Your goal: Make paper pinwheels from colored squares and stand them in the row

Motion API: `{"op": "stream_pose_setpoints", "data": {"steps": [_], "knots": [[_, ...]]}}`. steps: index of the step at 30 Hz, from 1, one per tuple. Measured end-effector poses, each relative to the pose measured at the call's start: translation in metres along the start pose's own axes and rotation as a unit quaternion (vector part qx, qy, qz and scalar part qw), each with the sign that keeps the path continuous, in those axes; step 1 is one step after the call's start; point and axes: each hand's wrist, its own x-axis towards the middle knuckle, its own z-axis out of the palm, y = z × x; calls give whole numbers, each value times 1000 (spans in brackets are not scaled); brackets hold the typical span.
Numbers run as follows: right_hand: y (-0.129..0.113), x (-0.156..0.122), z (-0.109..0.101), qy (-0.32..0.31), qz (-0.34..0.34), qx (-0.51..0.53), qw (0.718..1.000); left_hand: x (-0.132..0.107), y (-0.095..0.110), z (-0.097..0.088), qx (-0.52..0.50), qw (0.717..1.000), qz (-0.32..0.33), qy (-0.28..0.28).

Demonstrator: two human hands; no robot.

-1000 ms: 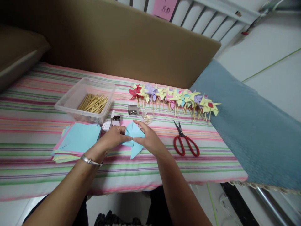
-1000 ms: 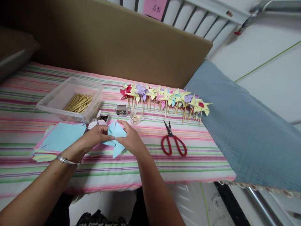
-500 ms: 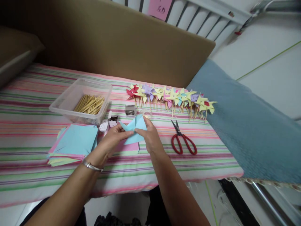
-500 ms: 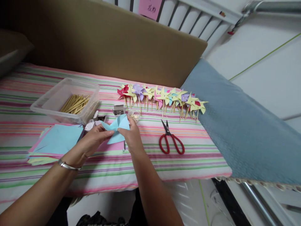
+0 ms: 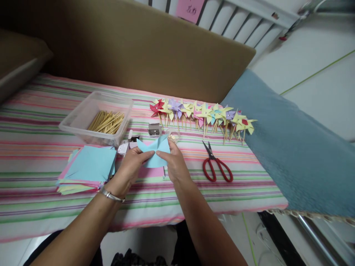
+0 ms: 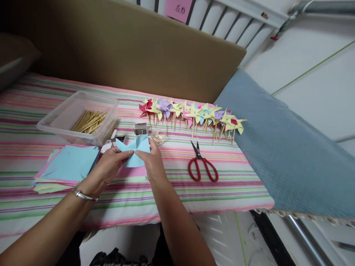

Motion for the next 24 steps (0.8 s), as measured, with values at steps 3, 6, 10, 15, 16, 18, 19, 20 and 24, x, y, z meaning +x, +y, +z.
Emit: {"op": "stream_pose_setpoints", "data": {"steps": [3,6,10,15,16,18,19,20,24], "knots": [[2,0,1,-11,-4,-8,1000,0,3,-1,4,1000,-6,16],[4,0,0,-11,5,-31,999,1,11,-5,10,999,5,35],[4,-1,-2,-34,-12,-94,995,3,22,-11,26,998,11,53],[0,-3,-2,-43,-81,-165,982,4,31,-16,24,998,2,54],[0,-4,-2,-47,-90,-173,980,3,32,-17,23,998,3,55],[-1,-5,-3,-58,-111,-198,972,3,34,-18,24,998,8,60],[0,-6,-4,-67,-125,-220,965,3,35,-19,25,998,11,60],[0,-6,-6,-81,-144,-247,955,3,36,-20,26,998,13,59],[-1,-6,-10,-135,-220,-337,906,3,40,-22,26,998,15,49]]}}
